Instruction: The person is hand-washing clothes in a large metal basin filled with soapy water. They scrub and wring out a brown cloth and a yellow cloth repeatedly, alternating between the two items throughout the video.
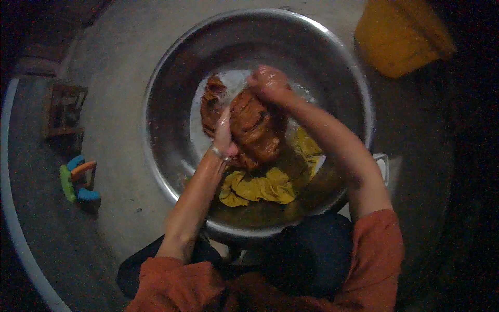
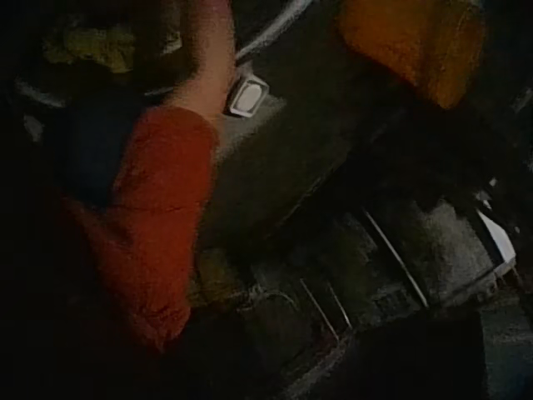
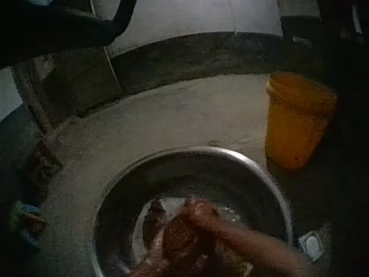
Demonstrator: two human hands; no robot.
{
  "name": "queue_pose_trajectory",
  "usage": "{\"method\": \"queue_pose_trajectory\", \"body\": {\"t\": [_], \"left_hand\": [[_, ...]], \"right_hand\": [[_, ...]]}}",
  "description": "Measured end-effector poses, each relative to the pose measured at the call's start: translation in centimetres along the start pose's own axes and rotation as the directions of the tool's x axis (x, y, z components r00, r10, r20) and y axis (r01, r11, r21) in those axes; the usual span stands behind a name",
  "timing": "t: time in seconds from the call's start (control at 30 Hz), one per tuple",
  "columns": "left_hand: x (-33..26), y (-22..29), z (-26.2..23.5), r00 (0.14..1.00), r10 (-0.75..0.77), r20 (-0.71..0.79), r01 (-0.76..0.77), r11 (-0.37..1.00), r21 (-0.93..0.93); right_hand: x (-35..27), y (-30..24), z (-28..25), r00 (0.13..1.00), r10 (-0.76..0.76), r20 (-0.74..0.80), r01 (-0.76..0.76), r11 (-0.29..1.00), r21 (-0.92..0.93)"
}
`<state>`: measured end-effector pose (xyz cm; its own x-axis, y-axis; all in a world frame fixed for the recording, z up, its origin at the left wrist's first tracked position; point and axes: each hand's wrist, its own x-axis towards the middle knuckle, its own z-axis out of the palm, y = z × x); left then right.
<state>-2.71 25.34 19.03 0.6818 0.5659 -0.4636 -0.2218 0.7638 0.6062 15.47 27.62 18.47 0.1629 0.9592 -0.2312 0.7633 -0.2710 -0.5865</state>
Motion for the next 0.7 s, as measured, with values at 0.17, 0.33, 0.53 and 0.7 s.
{"method": "queue_pose_trajectory", "body": {"t": [0.17, 0.33, 0.53, 0.7], "left_hand": [[3.8, 0.6, -7.1, 0.983, -0.019, -0.184, 0.025, 0.999, 0.033], [2.1, 1.5, -3.9, 1.000, -0.020, 0.019, 0.021, 0.997, -0.071], [0.4, 3.8, -1.5, 0.997, -0.076, -0.008, 0.075, 0.989, -0.127], [0.8, 1.8, -2.4, 0.988, -0.077, -0.131, 0.057, 0.987, -0.148]], "right_hand": [[-1.4, 3.7, -1.7, 0.834, 0.090, -0.544, -0.242, 0.946, -0.214], [-4.6, -1.8, 2.8, 0.973, -0.191, -0.128, 0.215, 0.951, 0.221], [-10.1, -9.7, 4.0, 0.648, -0.733, -0.207, 0.676, 0.679, -0.286], [-5.1, -8.6, 2.4, 0.668, -0.602, -0.437, 0.551, 0.795, -0.254]]}}
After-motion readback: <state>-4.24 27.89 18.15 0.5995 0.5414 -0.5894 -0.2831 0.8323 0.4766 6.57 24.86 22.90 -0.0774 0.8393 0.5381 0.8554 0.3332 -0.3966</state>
